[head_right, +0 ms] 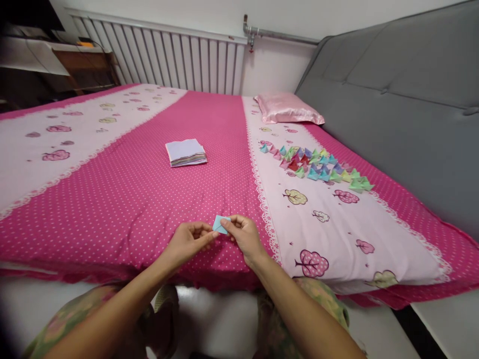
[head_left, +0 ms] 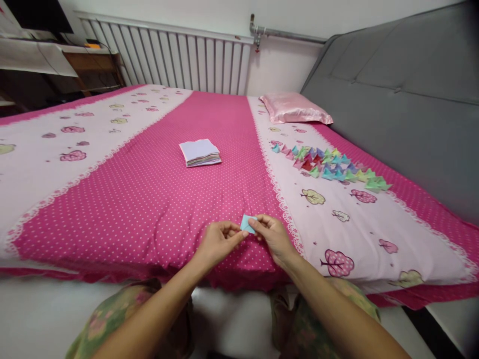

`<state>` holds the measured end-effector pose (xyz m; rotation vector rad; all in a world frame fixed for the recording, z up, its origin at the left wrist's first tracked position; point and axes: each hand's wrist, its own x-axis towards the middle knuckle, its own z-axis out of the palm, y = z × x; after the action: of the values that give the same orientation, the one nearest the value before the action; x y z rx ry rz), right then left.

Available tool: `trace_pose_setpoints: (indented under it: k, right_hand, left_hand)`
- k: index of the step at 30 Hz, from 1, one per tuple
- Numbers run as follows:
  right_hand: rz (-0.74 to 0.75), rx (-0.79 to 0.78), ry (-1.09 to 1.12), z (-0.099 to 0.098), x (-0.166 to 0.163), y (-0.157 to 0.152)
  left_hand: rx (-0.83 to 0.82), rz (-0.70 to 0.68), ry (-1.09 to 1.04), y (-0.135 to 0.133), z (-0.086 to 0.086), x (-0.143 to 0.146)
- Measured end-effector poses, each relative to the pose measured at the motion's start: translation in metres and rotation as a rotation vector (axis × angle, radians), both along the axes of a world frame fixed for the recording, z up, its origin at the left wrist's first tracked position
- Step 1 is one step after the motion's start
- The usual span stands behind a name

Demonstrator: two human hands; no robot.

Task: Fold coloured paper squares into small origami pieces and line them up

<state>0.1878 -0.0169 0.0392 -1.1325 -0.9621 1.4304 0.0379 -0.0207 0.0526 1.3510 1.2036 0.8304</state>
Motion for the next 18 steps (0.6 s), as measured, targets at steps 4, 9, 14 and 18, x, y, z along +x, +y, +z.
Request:
trace_pose_setpoints:
  k: [4,9,14,18]
  right_hand:
    - [0.039,0.012,-0.009,-0.0026,0.0005,-0.0004]
    - [0.067,0.030,-0.037,-0.0044,0.0017,-0.0006]
    - [0.044,0.068,-0.089,-0.0061,0.0021,0.0001]
    - [0.021,0.071,-0.117,-0.0088,0.0017,0.0012]
  left_hand:
    - [0.048,-0.016,-0.009,0.0003,-0.0011,-0.0014]
    - [0.135,-0.061,0.000,0.0012,-0.0070,-0.0034]
    - [0.138,-0.090,0.001,0.0002,-0.0066,-0.0041]
    - [0.106,-0.092,-0.027,-0.0002,-0.0048,-0.0028]
